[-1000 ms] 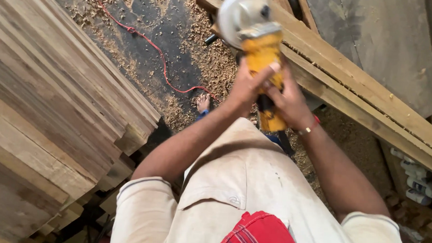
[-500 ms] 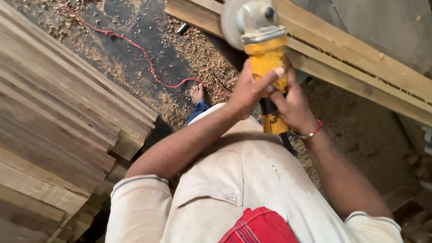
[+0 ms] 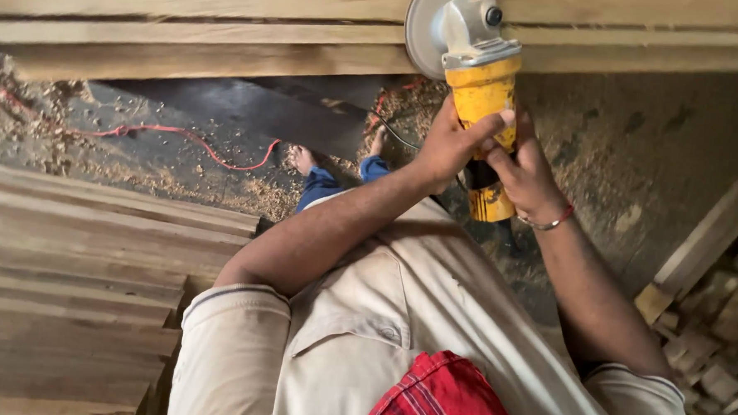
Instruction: The person uses a yellow angle grinder to sand the surface of wooden planks. They move the tool back and forth along the length of the wood, generating sawdust. The person occasionally pauses to reposition the planks or adjust their stance.
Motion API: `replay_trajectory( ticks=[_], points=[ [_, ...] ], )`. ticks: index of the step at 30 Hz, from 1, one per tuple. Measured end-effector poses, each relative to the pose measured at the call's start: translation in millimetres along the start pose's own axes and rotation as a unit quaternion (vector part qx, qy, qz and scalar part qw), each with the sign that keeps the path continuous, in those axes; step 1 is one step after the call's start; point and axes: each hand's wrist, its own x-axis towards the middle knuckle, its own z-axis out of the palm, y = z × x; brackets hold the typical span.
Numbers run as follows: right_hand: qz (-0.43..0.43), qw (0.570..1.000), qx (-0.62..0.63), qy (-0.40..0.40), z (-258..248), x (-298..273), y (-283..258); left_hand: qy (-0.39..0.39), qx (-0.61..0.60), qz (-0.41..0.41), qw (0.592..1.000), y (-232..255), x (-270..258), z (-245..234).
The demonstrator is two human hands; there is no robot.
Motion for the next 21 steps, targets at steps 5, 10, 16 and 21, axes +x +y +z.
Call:
replay_trajectory(
  ticks=[5, 10, 16, 21],
  points=[
    [-0.025, 0.999, 0.001, 0.047, -67.1, -21.0, 14.7, -0.073, 0.0, -0.047, 0.996, -56.4, 47.2, 50.6],
    [0.012, 0.988, 0.112, 0.107, -134.1, -44.1, 23.7, -0.123, 0.065, -0.097, 0.986, -115.0, 97.4, 115.4],
    [0.004, 0.985, 0.13, 0.116, -138.6, -45.7, 28.5, -0.09, 0.063, -0.094, 0.989, -116.5, 96.9, 126.5],
    [-0.105, 0.994, 0.005, 0.007, -66.8, -7.3, 20.4, -0.029, 0.017, -0.007, 0.999, -58.3, 44.2, 57.1]
  ],
)
